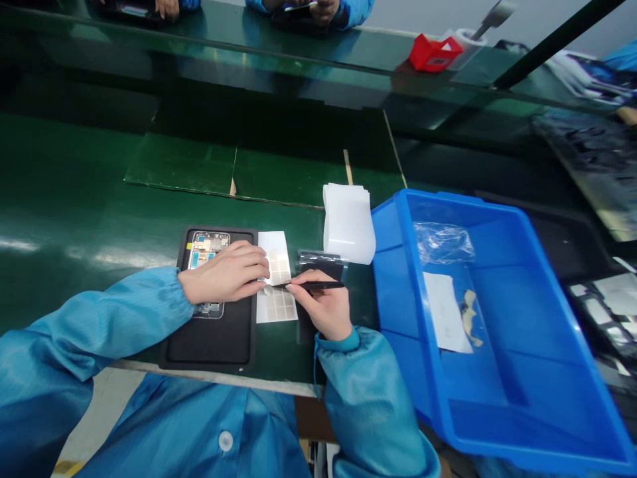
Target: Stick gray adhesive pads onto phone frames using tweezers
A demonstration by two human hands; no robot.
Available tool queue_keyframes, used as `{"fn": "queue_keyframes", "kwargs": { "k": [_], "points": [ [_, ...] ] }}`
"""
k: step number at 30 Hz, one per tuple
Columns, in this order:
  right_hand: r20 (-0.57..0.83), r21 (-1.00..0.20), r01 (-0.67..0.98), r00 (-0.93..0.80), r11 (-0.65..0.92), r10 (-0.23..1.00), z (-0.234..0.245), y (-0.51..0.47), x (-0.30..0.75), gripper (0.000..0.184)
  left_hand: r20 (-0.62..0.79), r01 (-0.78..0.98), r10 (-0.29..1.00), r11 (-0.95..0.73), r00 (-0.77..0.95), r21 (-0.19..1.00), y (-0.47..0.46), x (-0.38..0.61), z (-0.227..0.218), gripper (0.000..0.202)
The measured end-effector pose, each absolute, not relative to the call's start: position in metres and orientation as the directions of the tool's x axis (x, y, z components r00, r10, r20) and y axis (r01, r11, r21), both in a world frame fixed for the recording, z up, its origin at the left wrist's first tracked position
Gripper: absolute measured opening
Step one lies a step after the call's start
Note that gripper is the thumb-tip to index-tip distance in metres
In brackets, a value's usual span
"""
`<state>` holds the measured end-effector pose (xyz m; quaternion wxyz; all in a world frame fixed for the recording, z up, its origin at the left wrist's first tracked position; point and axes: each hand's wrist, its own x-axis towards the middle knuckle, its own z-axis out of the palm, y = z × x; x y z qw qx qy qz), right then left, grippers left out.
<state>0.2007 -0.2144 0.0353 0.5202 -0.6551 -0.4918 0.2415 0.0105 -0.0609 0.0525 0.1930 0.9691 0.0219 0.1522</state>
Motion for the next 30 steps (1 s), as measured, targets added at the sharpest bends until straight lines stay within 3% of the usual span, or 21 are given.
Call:
{"fn": "queue_keyframes", "kwargs": {
  "k": [8, 30],
  "points": [
    [0.218, -0.925, 0.372, 0.349, 0.079, 0.911, 0.0368, -0.2145, 0.1953, 0.013, 0.295, -0.09, 0.029, -0.92, 0.955, 0.38, -0.0608, 0.0112, 0.0545, 0.018],
    [0.214, -0.928, 0.364, 0.34, 0.082, 0.916, 0.0343, -0.2147, 0.1969, 0.008, 0.283, -0.06, 0.068, -0.905, 0.957, 0.42, -0.0613, 0.0106, 0.0578, 0.022]
  ]
}}
